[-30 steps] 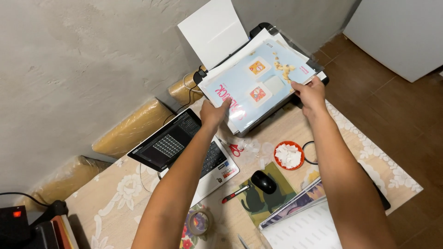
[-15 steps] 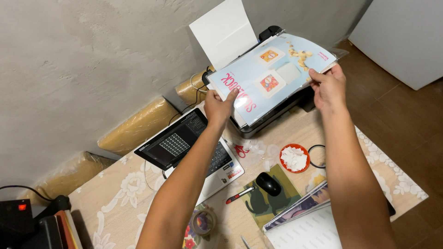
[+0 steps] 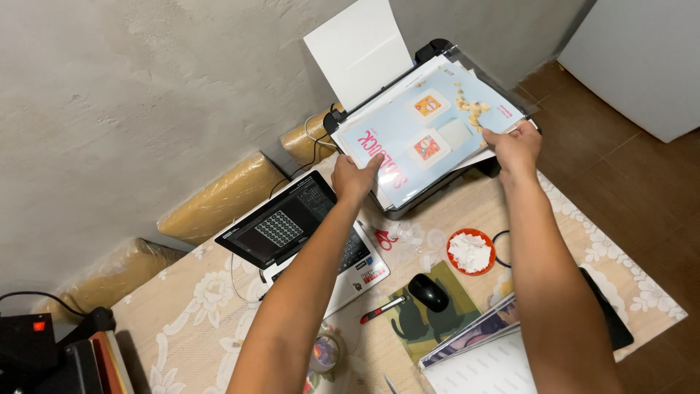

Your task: The person organizes a worktable, moves a laptop and mouse, and places a printed sublimation sheet into a printer. They then reposition a heat press, gather rolls of tape, and place a camouflage-patterned cap on the table, smoothing a white paper insert inside it.

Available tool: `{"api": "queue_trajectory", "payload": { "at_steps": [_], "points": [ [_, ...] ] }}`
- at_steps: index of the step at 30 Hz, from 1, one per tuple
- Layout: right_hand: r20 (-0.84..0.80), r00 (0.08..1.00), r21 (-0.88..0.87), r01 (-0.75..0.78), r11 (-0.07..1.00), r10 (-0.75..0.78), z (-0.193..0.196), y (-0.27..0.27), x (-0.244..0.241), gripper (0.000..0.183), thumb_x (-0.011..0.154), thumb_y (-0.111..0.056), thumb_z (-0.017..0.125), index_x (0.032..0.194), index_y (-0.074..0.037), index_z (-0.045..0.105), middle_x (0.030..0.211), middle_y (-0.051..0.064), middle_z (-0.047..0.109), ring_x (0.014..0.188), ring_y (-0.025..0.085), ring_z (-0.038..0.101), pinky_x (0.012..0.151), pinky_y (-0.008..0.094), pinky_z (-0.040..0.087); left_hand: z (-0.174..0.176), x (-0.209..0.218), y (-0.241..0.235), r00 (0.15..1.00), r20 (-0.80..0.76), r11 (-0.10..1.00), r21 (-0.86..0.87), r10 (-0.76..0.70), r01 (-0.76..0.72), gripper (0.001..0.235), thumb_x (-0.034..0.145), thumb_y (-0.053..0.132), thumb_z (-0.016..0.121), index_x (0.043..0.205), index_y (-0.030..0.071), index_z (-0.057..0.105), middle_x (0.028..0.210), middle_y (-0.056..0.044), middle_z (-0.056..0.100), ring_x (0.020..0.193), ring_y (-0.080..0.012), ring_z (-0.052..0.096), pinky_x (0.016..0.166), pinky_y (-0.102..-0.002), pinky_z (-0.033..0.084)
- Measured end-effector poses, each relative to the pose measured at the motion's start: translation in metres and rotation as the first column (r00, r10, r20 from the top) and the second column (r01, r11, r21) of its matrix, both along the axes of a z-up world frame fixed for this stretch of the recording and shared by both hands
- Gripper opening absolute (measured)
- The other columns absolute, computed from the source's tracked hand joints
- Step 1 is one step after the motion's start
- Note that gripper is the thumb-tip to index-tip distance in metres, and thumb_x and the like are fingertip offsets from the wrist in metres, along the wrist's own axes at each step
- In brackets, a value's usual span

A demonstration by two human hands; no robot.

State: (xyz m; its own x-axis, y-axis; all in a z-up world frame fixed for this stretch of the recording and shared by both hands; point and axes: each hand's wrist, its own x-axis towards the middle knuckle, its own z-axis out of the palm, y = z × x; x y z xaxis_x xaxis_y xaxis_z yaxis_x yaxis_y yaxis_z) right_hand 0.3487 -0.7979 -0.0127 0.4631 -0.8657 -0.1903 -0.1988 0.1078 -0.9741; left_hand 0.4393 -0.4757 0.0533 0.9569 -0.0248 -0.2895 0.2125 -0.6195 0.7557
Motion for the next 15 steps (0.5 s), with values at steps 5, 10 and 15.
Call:
{"api": "queue_trajectory", "payload": {
  "at_steps": [5, 10, 15],
  "points": [
    [-0.047, 0.997, -0.012, 0.057, 0.998, -0.057, -0.008, 0.002, 0.006, 0.048, 0.077, -0.011, 0.104, 0.118, -0.014, 0.079, 0.093, -0.005, 0.068, 0.078, 0.012, 0.076, 0.065, 0.027, 0.061, -0.01, -0.003, -0.003, 1.0, -0.01, 0.999, 0.034, 0.008, -0.007, 0.073, 0.086, 0.065, 0.093, 0.12, 0.011, 0.06, 0.125, -0.013, 0.074, 0.135, -0.0369, 0.072, 0.111, -0.05, 0.062],
    [0.088, 0.992, 0.012, 0.084, 0.996, -0.085, 0.022, 0.015, 0.006, 0.054, 0.079, -0.004, 0.102, 0.127, -0.006, 0.077, 0.104, 0.003, 0.066, 0.094, 0.014, 0.073, 0.078, 0.026, 0.066, 0.01, -0.01, -0.005, 0.999, -0.02, 0.999, -0.011, 0.035, -0.036, 0.072, 0.087, 0.062, 0.094, 0.122, 0.008, 0.061, 0.126, -0.015, 0.074, 0.135, -0.0383, 0.072, 0.111, -0.05, 0.062],
    [0.159, 0.981, -0.022, 0.112, 0.993, -0.107, 0.034, 0.018, 0.007, 0.058, 0.078, 0.001, 0.101, 0.131, -0.003, 0.076, 0.108, 0.006, 0.067, 0.101, 0.016, 0.074, 0.083, 0.027, 0.069, 0.007, -0.01, -0.01, 0.998, -0.031, 0.997, -0.04, 0.06, -0.061, 0.072, 0.087, 0.061, 0.094, 0.123, 0.009, 0.06, 0.127, -0.015, 0.073, 0.135, -0.0383, 0.072, 0.111, -0.05, 0.062]
  ]
}}
